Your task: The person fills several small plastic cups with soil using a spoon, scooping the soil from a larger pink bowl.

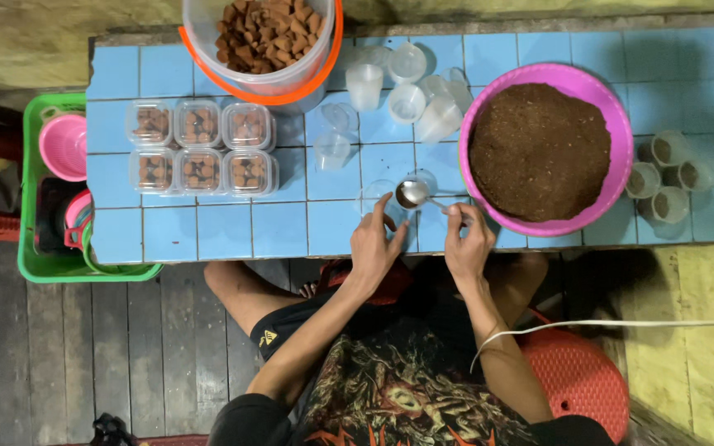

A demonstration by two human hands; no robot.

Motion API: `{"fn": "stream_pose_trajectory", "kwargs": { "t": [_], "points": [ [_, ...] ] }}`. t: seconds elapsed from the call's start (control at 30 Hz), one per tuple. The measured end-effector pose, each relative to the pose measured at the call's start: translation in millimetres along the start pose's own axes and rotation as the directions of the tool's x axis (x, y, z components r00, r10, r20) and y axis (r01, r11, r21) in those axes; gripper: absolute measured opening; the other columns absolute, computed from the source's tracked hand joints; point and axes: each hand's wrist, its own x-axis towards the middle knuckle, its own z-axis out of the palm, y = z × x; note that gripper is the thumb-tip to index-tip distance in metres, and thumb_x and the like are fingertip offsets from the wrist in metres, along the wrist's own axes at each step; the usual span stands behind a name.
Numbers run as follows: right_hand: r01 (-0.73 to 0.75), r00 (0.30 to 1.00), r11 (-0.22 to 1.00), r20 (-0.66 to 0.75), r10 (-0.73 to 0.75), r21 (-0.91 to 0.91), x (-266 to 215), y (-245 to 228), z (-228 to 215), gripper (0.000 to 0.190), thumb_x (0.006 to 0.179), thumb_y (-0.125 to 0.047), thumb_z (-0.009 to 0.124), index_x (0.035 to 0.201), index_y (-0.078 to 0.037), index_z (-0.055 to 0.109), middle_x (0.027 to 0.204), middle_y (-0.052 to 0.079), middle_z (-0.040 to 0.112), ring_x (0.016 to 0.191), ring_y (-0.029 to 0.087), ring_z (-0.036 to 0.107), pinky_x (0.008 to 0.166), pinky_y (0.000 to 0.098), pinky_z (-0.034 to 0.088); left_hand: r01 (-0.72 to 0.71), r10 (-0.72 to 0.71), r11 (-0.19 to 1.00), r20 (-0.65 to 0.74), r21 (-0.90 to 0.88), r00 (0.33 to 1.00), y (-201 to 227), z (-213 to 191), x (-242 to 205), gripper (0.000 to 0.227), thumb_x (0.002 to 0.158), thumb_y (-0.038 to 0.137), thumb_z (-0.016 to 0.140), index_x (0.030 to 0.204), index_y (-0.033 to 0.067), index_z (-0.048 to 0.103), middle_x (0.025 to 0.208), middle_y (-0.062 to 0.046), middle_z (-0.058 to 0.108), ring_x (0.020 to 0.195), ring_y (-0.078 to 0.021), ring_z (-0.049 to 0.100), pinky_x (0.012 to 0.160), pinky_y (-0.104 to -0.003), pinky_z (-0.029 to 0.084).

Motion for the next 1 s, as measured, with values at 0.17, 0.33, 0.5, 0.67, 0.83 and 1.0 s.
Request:
{"fn": "stream_pose_trajectory", "kwargs": {
  "t": [0.17,0.33,0.5,0.67,0.83,1.0],
  "points": [
    [-0.019,1.0,1.0,0.014,0.019,-0.006,3,-3,0,0.018,0.108,-0.023,0.058,0.096,-0.013,0.067,0.083,0.002,0.076,0.074,0.022,0.072,0.07,0.0331,0.056,-0.029,0.028,0.999,0.037,0.033,0.999,11,-6,1,0.065,0.091,0.023,0.07,0.149,0.0101,0.043,0.074,-0.004,0.069,0.065,-0.0242,0.064,0.06,-0.04,0.055],
    [-0.026,0.999,0.998,0.046,0.028,-0.049,2,-2,-2,0.019,0.108,-0.026,0.058,0.097,-0.013,0.066,0.084,0.003,0.076,0.074,0.023,0.072,0.07,0.0355,0.055,-0.073,0.068,0.993,0.06,0.096,0.996,5,-9,3,0.065,0.094,0.025,0.067,0.151,0.0095,0.041,0.08,-0.005,0.072,0.071,-0.0239,0.067,0.062,-0.039,0.057],
    [-0.058,0.996,0.998,0.059,0.06,-0.029,6,-6,-2,0.019,0.108,-0.022,0.059,0.094,-0.011,0.067,0.081,0.004,0.075,0.074,0.025,0.072,0.063,0.0335,0.056,-0.14,0.14,0.972,0.015,0.188,0.99,-8,-8,15,0.069,0.09,0.028,0.072,0.15,0.0087,0.044,0.099,-0.008,0.072,0.092,-0.0259,0.065,0.076,-0.04,0.058],
    [-0.065,0.996,0.997,0.059,0.068,-0.044,1,-9,0,0.016,0.105,-0.02,0.063,0.092,-0.012,0.068,0.08,0.003,0.075,0.074,0.024,0.072,0.061,0.0318,0.057,-0.149,0.14,0.968,0.057,0.203,0.988,-17,2,20,0.085,0.083,0.029,0.08,0.154,0.0092,0.038,0.122,-0.015,0.062,0.116,-0.0331,0.058,0.091,-0.047,0.054],
    [-0.056,0.998,0.997,0.018,0.057,-0.045,4,-8,-2,0.017,0.107,-0.022,0.06,0.095,-0.014,0.069,0.081,0.002,0.076,0.074,0.021,0.072,0.061,0.0301,0.057,-0.1,0.08,0.971,0.1,0.216,0.992,-7,7,22,0.106,0.072,0.039,0.087,0.157,0.0097,0.032,0.131,-0.018,0.056,0.123,-0.0355,0.054,0.096,-0.05,0.048],
    [0.001,0.999,0.998,0.049,0.002,-0.064,5,-12,-2,0.014,0.105,-0.018,0.06,0.098,-0.009,0.067,0.083,0.012,0.073,0.077,0.032,0.071,0.06,0.0379,0.056,-0.081,0.085,0.982,-0.015,0.172,0.996,-9,26,27,0.109,0.073,0.049,0.085,0.157,0.0067,0.031,0.126,-0.018,0.057,0.118,-0.0349,0.053,0.098,-0.052,0.041]
  ]
}}
